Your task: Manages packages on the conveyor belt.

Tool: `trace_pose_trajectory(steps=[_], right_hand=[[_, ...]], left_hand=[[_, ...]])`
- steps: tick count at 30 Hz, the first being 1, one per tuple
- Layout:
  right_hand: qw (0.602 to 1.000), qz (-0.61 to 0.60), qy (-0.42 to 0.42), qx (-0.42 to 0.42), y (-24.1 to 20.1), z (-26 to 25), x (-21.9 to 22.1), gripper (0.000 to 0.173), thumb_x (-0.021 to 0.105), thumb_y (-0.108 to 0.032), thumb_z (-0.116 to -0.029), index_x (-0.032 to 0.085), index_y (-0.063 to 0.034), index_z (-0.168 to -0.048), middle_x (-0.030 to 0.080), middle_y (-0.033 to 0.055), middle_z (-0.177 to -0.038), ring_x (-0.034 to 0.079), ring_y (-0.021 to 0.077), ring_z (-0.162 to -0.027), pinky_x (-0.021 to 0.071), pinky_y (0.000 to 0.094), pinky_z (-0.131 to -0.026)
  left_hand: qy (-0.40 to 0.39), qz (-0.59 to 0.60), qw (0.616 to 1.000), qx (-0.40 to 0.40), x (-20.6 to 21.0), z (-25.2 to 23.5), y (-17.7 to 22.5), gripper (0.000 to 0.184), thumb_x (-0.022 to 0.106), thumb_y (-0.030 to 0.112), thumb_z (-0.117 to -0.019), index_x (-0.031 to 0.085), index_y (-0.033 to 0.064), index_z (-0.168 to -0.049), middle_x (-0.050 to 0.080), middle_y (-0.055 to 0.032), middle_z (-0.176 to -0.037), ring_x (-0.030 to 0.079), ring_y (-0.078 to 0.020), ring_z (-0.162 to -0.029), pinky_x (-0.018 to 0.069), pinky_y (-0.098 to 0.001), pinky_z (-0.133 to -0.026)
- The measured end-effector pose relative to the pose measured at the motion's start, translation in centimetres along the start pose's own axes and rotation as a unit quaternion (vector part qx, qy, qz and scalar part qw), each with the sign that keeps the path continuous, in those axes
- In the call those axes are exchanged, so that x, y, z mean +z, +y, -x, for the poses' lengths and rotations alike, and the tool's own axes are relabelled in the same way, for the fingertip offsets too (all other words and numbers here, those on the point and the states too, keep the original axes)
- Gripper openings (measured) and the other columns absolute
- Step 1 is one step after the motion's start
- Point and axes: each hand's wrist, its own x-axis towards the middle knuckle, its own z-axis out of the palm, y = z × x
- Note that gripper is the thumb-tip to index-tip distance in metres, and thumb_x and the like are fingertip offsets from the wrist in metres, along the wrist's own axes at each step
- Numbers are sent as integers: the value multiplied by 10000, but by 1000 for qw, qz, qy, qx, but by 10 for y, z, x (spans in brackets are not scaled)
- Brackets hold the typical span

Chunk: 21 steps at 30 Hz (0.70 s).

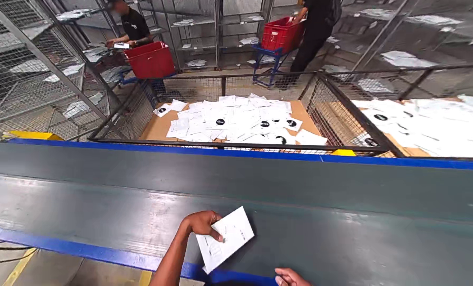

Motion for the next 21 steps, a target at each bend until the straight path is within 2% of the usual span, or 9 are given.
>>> trace_pose_trajectory(steps=[1,3,5,6,9,11,14,16,21], right_hand=[[1000,1,3,-4,-1,0,-2,355,629,-343,-1024,703,-77,-1248,770,71,-1043,745,172,-930,614,443,-882],[1000,4,8,-15,-6,-2,-7,330,638,-318,-1019,709,-84,-1239,771,58,-1026,743,156,-901,619,422,-854],[1000,6,13,-16,-10,-4,-11,328,637,-324,-1018,713,-100,-1245,770,44,-1044,742,137,-919,619,408,-868],[1000,6,20,-13,-10,-4,-12,330,638,-341,-1016,715,-116,-1246,771,30,-1053,742,126,-930,621,403,-876],[999,-2,32,-22,-7,0,-8,332,642,-351,-1015,719,-120,-1241,769,30,-1053,739,124,-927,618,396,-876],[999,11,39,-33,1,7,-4,339,611,-386,-1028,718,-139,-1235,764,21,-1060,731,125,-951,604,414,-913],[998,35,43,-24,4,23,1,371,533,-443,-1055,697,-164,-1236,746,41,-1087,701,190,-1036,523,505,-995],[998,38,46,-30,0,26,3,339,542,-407,-1055,702,-149,-1207,742,64,-1047,701,239,-1013,523,546,-964],[997,24,63,-25,1,28,8,322,555,-385,-1049,709,-134,-1180,741,79,-1029,701,264,-998,530,562,-923]], left_hand=[[17,8,999,25,-5,6,11,306,780,183,-906,684,21,-1148,753,-98,-969,731,-186,-874,607,-442,-860],[165,89,978,89,-20,11,30,334,770,132,-910,659,2,-1197,755,-104,-1019,737,-202,-916,616,-434,-881],[363,241,888,148,-34,0,45,490,699,61,-952,492,-43,-1384,713,-193,-1138,729,-308,-976,622,-501,-870],[438,298,834,155,-43,-8,54,573,669,85,-980,393,-8,-1473,675,-219,-1215,724,-356,-984,634,-537,-820],[551,336,754,126,-45,-18,69,709,710,197,-974,308,67,-1543,578,-216,-1382,718,-384,-1023,648,-545,-776],[539,312,771,132,-19,-28,75,654,674,177,-993,329,57,-1536,578,-214,-1389,710,-371,-1055,641,-543,-806],[398,254,871,138,27,-56,74,513,548,174,-1050,357,37,-1506,619,-185,-1327,724,-320,-994,632,-518,-802],[302,237,914,127,58,-68,62,431,485,165,-1072,370,22,-1462,656,-157,-1250,733,-281,-920,631,-489,-775],[186,223,954,78,133,-86,58,344,487,124,-1068,446,-32,-1371,683,-163,-1148,732,-257,-861,634,-438,-742]])
